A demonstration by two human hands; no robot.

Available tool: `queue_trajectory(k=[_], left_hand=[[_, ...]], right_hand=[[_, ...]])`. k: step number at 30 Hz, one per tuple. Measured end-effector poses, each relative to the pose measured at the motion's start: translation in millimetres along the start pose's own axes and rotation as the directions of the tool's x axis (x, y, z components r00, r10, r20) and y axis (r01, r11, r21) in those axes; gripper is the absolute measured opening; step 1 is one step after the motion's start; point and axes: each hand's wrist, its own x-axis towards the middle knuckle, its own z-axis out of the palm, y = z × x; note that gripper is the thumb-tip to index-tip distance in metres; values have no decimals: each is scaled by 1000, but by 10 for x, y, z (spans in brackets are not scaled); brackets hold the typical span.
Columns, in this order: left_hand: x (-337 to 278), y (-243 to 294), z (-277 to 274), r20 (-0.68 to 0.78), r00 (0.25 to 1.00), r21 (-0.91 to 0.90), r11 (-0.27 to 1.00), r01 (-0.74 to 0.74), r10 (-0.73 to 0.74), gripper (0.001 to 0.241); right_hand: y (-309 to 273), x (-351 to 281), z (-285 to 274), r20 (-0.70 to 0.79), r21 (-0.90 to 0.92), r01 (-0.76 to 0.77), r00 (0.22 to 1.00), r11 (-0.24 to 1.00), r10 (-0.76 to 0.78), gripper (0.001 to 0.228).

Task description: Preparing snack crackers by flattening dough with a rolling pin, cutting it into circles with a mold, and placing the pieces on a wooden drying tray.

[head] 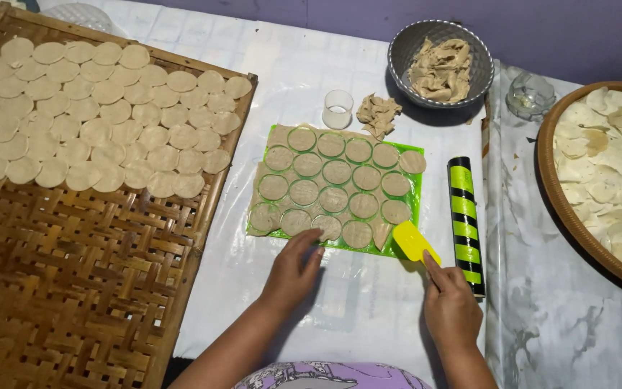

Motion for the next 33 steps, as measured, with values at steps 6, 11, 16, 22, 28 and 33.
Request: queue_trajectory(k=[6,11,16,22,28,33], left_hand=[[102,2,305,181,983,94,995,21,-38,23],[145,25,434,224,970,104,992,68,-90,23],[67,82,438,220,965,111,987,117,-140,23],[-5,115,324,192,960,80,978,191,-203,25],[-3,61,322,179,956,19,973,231,-231,26],[28,69,395,189,963,-26,979,201,-193,25]], right_hand=[[166,76,90,206,-189,-69,973,980,108,54],[11,212,341,-43,-36,152,987,988,-154,35],[-288,410,747,90,367,104,985,924,-146,39],[-444,551,764,99,350,134,979,927,-179,33],[-442,497,675,117,363,67,986,929,-117,6],[-506,477,649,138,337,37,986,941,-88,27]])
